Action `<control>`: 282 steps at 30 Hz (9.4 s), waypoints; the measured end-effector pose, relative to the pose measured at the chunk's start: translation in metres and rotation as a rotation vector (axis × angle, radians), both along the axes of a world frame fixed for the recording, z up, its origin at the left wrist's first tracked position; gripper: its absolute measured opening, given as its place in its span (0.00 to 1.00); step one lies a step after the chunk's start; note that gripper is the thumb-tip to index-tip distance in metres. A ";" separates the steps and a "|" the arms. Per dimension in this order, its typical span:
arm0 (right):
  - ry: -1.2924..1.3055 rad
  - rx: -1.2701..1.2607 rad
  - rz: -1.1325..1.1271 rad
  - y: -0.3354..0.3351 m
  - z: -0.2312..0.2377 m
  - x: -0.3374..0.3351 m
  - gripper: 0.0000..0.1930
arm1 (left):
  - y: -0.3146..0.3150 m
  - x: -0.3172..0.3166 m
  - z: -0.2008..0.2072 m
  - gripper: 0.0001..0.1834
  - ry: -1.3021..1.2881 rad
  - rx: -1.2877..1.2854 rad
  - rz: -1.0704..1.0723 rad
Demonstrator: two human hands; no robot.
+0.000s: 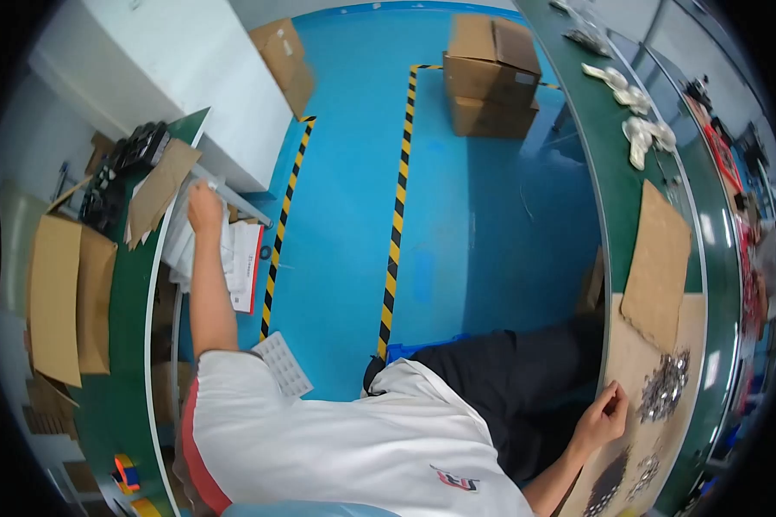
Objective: Soldering and assembling small electronic components on a manufacturing line.
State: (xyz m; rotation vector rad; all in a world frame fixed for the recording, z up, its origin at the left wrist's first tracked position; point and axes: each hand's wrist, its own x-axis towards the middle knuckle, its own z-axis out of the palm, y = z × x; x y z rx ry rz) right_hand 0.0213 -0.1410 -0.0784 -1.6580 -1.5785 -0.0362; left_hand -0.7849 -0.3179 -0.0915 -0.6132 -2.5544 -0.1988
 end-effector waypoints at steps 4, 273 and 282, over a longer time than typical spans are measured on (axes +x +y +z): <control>0.024 -0.041 -0.067 0.002 0.003 -0.004 0.10 | 0.052 0.099 -0.057 0.09 -0.051 -0.023 -0.497; 1.675 0.552 -0.694 0.193 0.050 0.630 0.10 | 0.512 1.306 0.062 0.26 -0.279 -0.728 -2.407; 1.431 0.061 -0.806 0.160 0.056 0.633 0.09 | 0.489 1.304 0.083 0.23 -0.735 -1.074 -2.092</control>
